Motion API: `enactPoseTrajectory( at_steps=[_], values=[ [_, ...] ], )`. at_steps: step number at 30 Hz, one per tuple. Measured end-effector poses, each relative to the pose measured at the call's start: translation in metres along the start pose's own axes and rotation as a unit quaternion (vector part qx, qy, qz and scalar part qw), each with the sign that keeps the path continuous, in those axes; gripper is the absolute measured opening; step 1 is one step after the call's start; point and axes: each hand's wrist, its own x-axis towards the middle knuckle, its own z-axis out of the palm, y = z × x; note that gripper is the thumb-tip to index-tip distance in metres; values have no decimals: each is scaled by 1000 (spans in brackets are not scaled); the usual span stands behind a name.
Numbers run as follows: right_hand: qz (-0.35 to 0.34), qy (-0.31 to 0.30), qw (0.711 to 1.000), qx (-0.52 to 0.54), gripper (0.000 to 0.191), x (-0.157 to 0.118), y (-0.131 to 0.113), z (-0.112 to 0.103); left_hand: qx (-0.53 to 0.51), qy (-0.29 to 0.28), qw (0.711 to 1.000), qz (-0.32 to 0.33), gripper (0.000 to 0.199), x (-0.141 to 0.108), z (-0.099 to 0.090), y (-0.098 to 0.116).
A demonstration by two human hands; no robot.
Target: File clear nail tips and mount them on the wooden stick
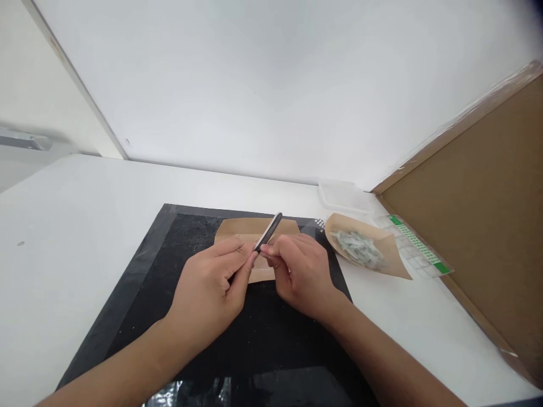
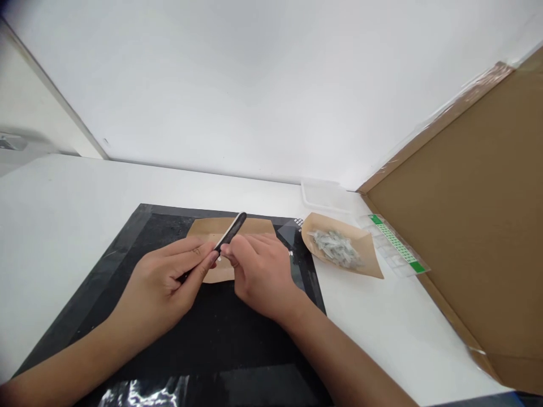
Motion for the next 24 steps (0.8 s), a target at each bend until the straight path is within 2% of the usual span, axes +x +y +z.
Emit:
enactPoseTrajectory(
  at_steps=[3, 7, 8, 12, 18, 24],
  values=[
    [19, 37, 999, -8, 24, 2, 1, -2, 2, 5, 1000, -2, 31, 1, 0, 1],
    [12, -45, 999, 13, 27, 2, 2, -5, 1, -8, 1000, -9, 30, 1, 1, 0],
    [12, -45, 999, 15, 27, 2, 2, -5, -2, -9, 1000, -8, 29, 1, 1, 0],
    [20, -6, 999, 32, 22, 0, 2, -5, -10, 2, 1000, -6, 25, 0, 1, -1],
    [56, -8, 992, 110, 9, -3, 4, -8, -13, 0, 1000, 8, 25, 0, 2, -3],
    [86, 0, 990, 114, 5, -8, 10, -8, 3, 5, 1000, 24, 24, -1, 3, -4]
  ],
)
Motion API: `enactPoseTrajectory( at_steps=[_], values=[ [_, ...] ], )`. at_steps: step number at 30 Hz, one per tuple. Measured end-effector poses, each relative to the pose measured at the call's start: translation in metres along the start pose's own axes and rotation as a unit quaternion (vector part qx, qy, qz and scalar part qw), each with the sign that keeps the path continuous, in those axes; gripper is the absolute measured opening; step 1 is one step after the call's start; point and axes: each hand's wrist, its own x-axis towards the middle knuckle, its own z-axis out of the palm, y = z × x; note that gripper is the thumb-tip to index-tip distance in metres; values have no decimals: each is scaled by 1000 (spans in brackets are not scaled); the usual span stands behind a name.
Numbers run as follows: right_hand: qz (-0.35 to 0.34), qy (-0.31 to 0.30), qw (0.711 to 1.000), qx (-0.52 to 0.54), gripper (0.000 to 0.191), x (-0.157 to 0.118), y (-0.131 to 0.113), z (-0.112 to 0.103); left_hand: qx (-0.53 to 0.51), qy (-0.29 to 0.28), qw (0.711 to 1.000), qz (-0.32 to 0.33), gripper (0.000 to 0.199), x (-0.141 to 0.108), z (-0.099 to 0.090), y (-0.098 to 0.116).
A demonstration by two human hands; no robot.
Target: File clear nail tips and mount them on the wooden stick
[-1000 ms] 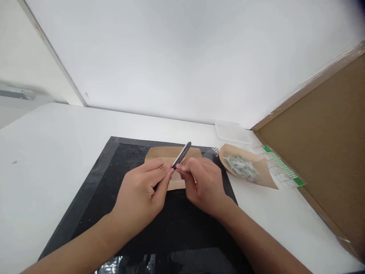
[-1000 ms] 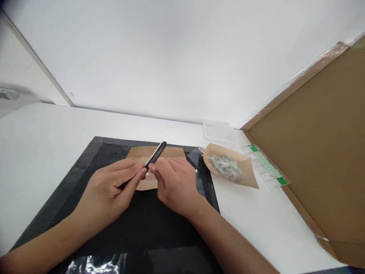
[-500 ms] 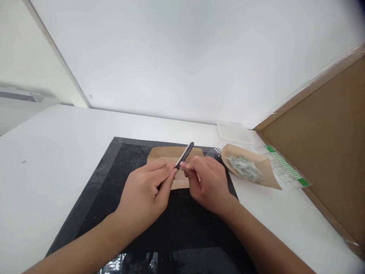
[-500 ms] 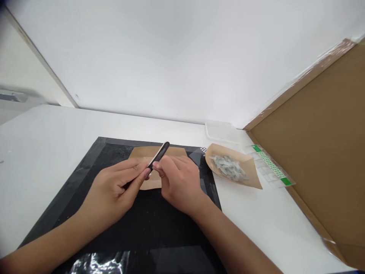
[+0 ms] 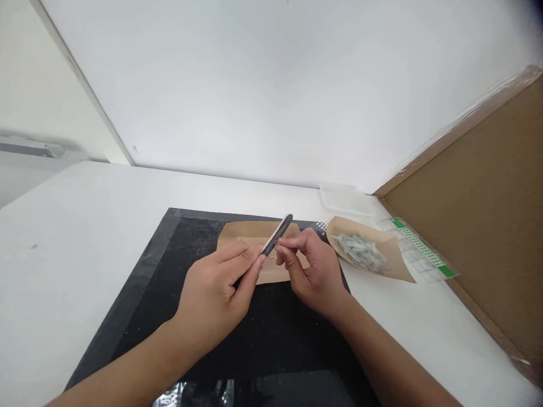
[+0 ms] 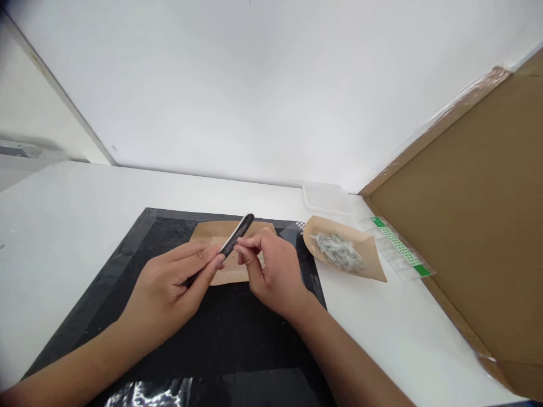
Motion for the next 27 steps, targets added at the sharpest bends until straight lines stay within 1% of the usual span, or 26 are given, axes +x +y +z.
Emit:
enactPoseTrajectory(
  at_steps=[7, 13, 19, 21, 24, 25, 27],
  values=[
    [-7, 11, 1000, -18, 5, -3, -1, 1, 2, 4, 1000, 3, 21, -3, 2, 0],
    [-54, 6, 996, -76, 12, 0, 4, -1, -2, 0, 1000, -15, 19, -4, 2, 1],
    [-97, 46, 987, -116, 18, 0, 6, 4, -16, 4, 1000, -17, 18, -3, 0, 4],
    [-106, 26, 987, -122, 20, -2, 5, 5, -12, -3, 1000, -26, 20, -4, 1, 3],
    [-112, -38, 986, -115, 24, -3, 5, 3, 2, -22, 999, -48, 29, -6, 3, 1],
    [-113, -50, 986, -111, 24, -3, 5, 2, 3, -26, 998, -51, 32, -6, 3, 0],
    [-114, -38, 987, -108, 23, -1, 5, 2, -2, -23, 998, -51, 34, -5, 3, 1]
  ],
)
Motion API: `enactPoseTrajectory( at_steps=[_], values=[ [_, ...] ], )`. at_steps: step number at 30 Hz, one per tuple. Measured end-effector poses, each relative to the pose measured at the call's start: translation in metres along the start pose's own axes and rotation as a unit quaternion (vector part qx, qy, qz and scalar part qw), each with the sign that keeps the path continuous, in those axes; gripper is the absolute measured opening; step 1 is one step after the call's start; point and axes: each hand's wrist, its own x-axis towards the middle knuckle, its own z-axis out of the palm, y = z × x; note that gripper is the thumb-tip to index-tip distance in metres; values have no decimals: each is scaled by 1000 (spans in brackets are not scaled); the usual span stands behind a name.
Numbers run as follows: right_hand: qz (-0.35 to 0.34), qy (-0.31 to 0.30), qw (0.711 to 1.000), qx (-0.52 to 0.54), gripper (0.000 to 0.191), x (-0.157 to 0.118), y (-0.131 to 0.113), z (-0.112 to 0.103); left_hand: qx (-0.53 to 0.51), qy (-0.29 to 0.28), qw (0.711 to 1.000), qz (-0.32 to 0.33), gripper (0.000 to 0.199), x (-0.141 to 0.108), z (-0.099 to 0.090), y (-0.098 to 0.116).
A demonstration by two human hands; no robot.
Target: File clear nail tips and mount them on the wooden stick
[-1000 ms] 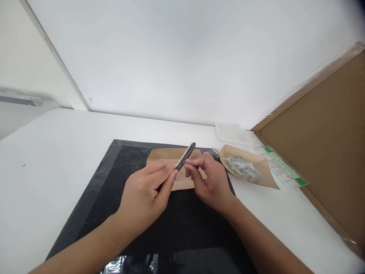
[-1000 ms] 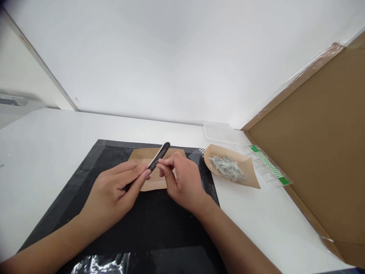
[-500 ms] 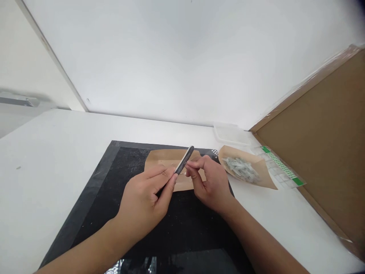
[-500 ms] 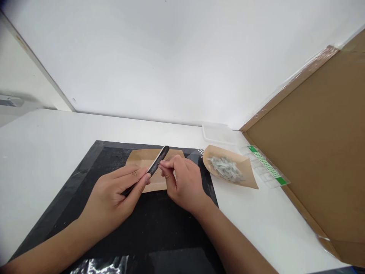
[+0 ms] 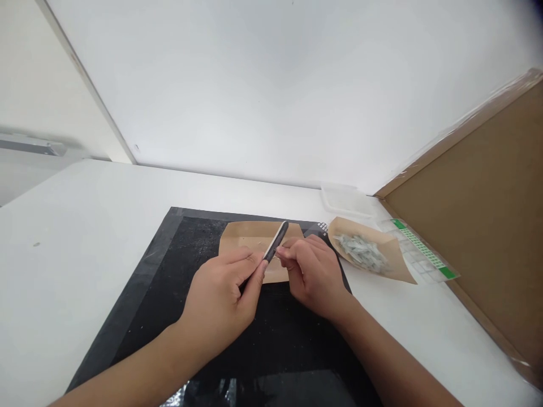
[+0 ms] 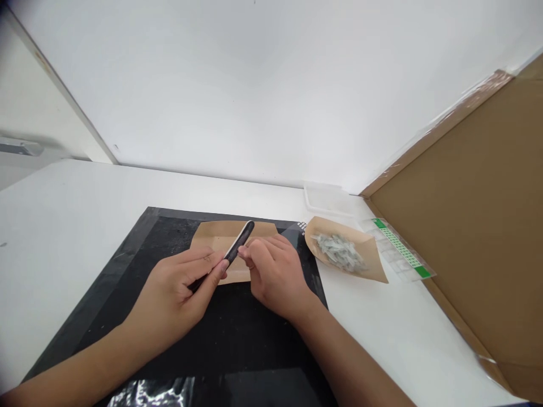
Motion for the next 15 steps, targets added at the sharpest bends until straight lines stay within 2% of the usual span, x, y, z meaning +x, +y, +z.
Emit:
enactPoseTrajectory(
  at_steps=[4, 10, 15],
  values=[
    [13, 53, 998, -36, 23, 4, -1, 2, -14, 18, 1000, 7, 29, 2, -3, 4],
    [19, -45, 999, -2, 25, -4, -3, -6, -16, -27, 999, -29, 33, -2, 3, 3],
    [1, -7, 1000, 21, 22, -2, 0, -8, -34, -10, 999, -16, 31, -2, 2, 7]
  ],
)
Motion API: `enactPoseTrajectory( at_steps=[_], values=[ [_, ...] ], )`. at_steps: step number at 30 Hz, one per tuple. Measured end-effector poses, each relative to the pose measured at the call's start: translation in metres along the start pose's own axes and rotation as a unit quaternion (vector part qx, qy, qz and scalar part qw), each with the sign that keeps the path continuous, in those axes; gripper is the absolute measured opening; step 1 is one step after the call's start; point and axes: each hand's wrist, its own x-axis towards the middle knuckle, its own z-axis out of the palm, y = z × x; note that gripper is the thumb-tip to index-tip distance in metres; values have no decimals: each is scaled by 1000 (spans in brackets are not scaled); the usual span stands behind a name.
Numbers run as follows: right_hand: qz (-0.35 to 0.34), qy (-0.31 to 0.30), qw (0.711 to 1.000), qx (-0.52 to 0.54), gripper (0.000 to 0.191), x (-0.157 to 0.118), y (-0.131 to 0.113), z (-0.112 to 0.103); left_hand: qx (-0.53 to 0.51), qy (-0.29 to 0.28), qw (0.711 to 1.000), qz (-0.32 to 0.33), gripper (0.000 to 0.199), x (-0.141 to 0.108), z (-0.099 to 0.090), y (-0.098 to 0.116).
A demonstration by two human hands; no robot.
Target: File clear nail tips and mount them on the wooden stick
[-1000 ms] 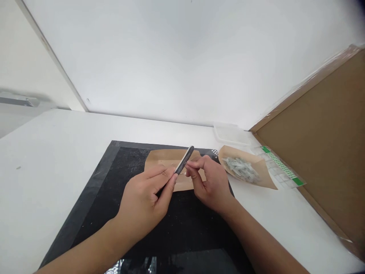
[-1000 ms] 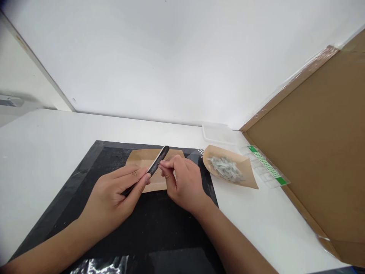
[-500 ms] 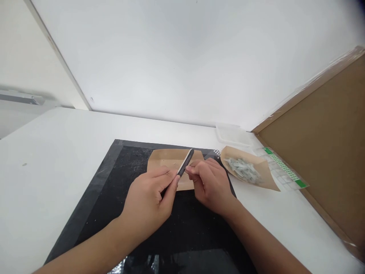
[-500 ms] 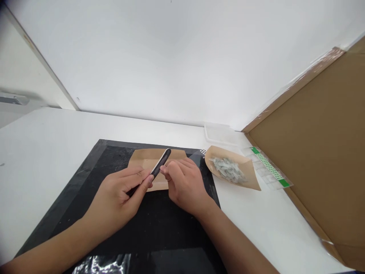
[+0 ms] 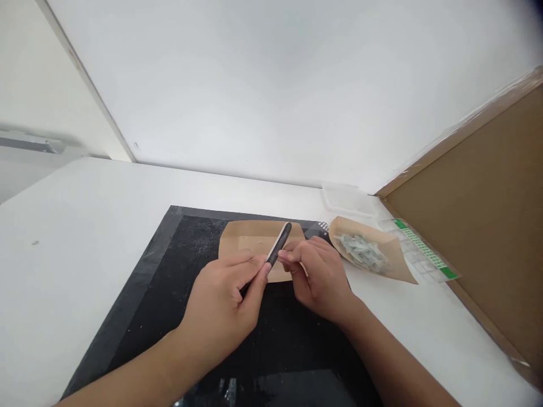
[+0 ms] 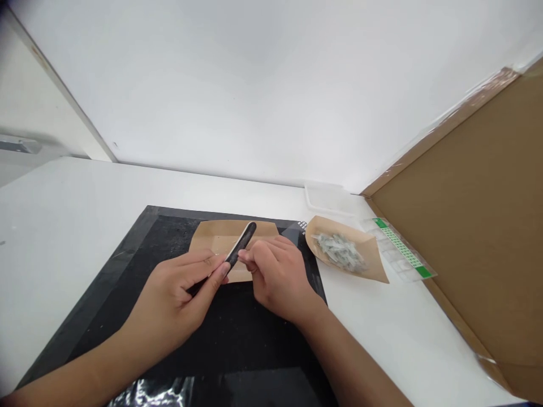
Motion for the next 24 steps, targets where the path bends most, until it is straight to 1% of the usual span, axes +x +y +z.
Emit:
enactPoseTrajectory(
  at_steps=[3, 4, 7, 8, 9, 11, 12, 13, 16, 17, 20, 21, 24],
  values=[
    [16, 51, 998, -46, 24, 4, -1, 3, -5, 6, 1000, 7, 30, 1, -3, 2],
    [16, 50, 997, -51, 24, 4, -1, 4, -4, 9, 1000, 7, 30, 2, -3, 2],
    [-18, -14, 999, -29, 24, 3, -4, 4, 3, 7, 1000, 3, 33, 1, -4, 1],
    [-28, -22, 999, -30, 24, 3, -5, 3, 7, 4, 1000, 2, 33, 0, -3, 0],
    [-33, -15, 999, -41, 23, 3, -5, 3, 11, 2, 1000, 2, 34, 0, -3, -1],
    [-28, 28, 996, -78, 23, 4, -6, 3, 20, -2, 1000, 0, 36, 0, -3, -2],
    [-27, 38, 995, -89, 22, 4, -6, 3, 22, -3, 1000, -1, 37, 0, -3, -2],
    [-30, 32, 995, -91, 23, 4, -6, 3, 22, -3, 1000, -1, 37, 0, -3, -2],
    [-46, -22, 996, -77, 25, 5, -6, 3, 26, -9, 1000, -1, 38, 1, -4, -2],
    [-44, -17, 996, -80, 26, 5, -6, 3, 28, -10, 1000, 1, 37, 1, -4, -1],
    [-29, 33, 994, -96, 24, 6, -5, 3, 33, -1, 999, 7, 39, 2, -5, -1],
    [-29, 30, 995, -94, 24, 7, -4, 3, 35, 1, 999, 6, 40, 2, -5, -1],
    [-37, -16, 996, -76, 25, 7, -5, 2, 41, -9, 999, 0, 40, 2, -4, -1]
  ],
)
